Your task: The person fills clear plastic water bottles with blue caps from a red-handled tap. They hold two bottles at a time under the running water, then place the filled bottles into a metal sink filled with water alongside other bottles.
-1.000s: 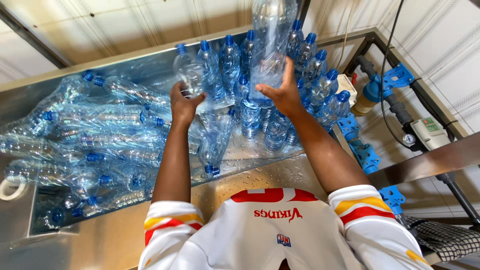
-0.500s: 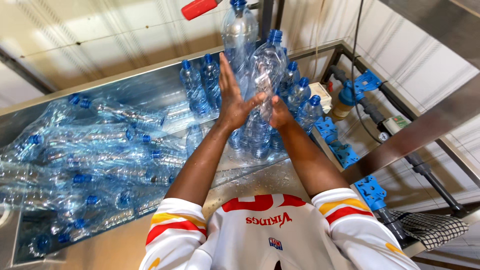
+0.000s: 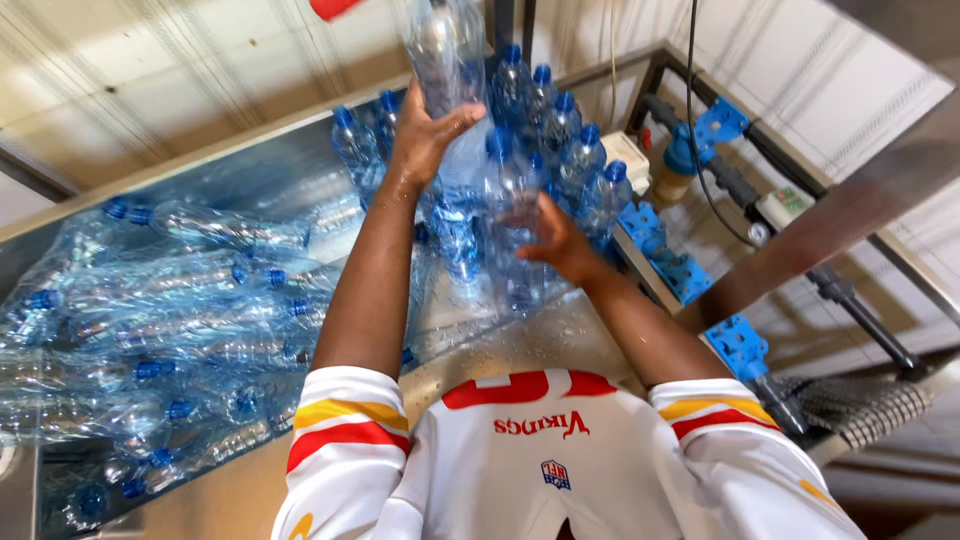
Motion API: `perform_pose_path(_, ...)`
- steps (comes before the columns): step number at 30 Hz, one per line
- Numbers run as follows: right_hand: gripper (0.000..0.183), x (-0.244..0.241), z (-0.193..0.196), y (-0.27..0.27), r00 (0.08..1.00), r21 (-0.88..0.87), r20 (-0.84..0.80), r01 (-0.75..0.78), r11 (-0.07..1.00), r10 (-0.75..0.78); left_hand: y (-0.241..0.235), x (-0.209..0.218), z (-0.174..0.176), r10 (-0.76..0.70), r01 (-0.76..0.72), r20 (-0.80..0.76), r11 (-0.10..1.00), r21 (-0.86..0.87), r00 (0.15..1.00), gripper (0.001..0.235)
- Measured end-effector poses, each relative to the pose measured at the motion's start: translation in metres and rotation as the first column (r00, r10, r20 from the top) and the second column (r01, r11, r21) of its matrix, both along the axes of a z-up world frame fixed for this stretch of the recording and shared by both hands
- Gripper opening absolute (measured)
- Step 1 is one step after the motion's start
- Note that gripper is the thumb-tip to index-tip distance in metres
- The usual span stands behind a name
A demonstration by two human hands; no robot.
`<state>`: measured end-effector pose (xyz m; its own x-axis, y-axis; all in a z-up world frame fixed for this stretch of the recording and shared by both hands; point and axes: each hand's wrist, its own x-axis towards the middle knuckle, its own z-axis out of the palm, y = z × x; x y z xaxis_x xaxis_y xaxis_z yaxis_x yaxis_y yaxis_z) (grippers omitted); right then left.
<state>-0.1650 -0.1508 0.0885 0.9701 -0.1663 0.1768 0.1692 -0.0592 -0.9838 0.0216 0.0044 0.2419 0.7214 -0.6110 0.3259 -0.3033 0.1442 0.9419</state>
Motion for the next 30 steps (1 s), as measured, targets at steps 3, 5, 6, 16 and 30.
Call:
perform_pose_path(3, 0.094, -0.039, -0.039, -0.004, 0.997, -0.139, 0.052, -0.056, 0.989, 0.064, -0.004, -0.001, -0.008, 0.134, -0.132, -0.025, 0.989, 0.064, 0.991, 0.107)
perform_pose_path(5, 0.097, -0.063, -0.061, -0.007, 0.958, -0.064, -0.285, 0.024, 0.998, -0.041, -0.005, -0.003, -0.011, 0.125, -0.123, 0.042, 0.991, -0.047, 0.991, 0.099)
perform_pose_path(6, 0.097, -0.068, -0.073, -0.010, 0.954, -0.059, -0.296, 0.036, 0.998, -0.052, -0.005, -0.002, -0.012, 0.112, -0.111, 0.031, 0.993, -0.040, 0.993, 0.099)
perform_pose_path(16, 0.133, -0.087, -0.110, 0.007, 0.797, -0.038, -0.578, 0.189, 0.981, -0.176, -0.002, 0.001, -0.019, 0.130, -0.101, 0.197, 0.983, -0.150, 0.972, 0.092)
perform_pose_path(30, 0.104, -0.042, -0.049, -0.017, 0.914, 0.752, 0.388, -0.386, 0.534, 0.115, -0.003, -0.006, -0.015, 0.151, -0.137, 0.133, 0.985, -0.104, 0.980, 0.104)
